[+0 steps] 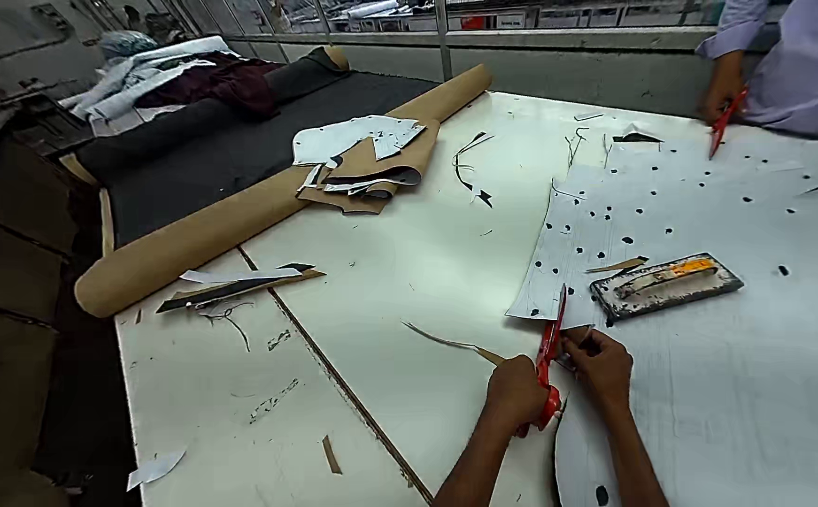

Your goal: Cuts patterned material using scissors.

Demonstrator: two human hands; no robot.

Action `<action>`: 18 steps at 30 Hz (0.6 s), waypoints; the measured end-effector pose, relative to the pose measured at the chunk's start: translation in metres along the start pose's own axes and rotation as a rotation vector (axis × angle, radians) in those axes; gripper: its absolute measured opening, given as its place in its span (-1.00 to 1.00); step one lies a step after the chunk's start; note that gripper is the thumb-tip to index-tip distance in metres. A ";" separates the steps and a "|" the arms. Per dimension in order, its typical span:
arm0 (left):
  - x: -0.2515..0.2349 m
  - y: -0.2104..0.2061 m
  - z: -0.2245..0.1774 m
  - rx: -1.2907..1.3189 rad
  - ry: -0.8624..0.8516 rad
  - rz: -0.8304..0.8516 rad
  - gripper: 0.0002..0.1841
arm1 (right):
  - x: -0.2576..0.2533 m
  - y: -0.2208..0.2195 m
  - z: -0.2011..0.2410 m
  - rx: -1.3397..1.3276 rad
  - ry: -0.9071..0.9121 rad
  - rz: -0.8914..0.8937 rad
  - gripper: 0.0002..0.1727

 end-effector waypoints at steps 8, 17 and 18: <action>-0.003 0.000 0.003 0.007 -0.005 0.000 -0.71 | 0.000 -0.001 -0.002 -0.023 -0.002 0.003 -0.83; -0.011 0.004 0.001 0.033 -0.020 0.023 -0.72 | 0.000 0.000 -0.003 -0.028 -0.007 -0.003 -0.83; -0.013 0.004 -0.002 0.032 -0.022 0.020 -0.72 | 0.000 0.000 -0.003 -0.031 -0.011 -0.002 -0.83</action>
Point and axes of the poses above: each hand's wrist, its own x-axis away from the middle knuckle, its own y-axis out of the back of the hand, z = x × y, the point moved 3 cm from there along -x, towards the middle knuckle, and after that the axes turned 6 degrees about -x, right-handed, at the moved point
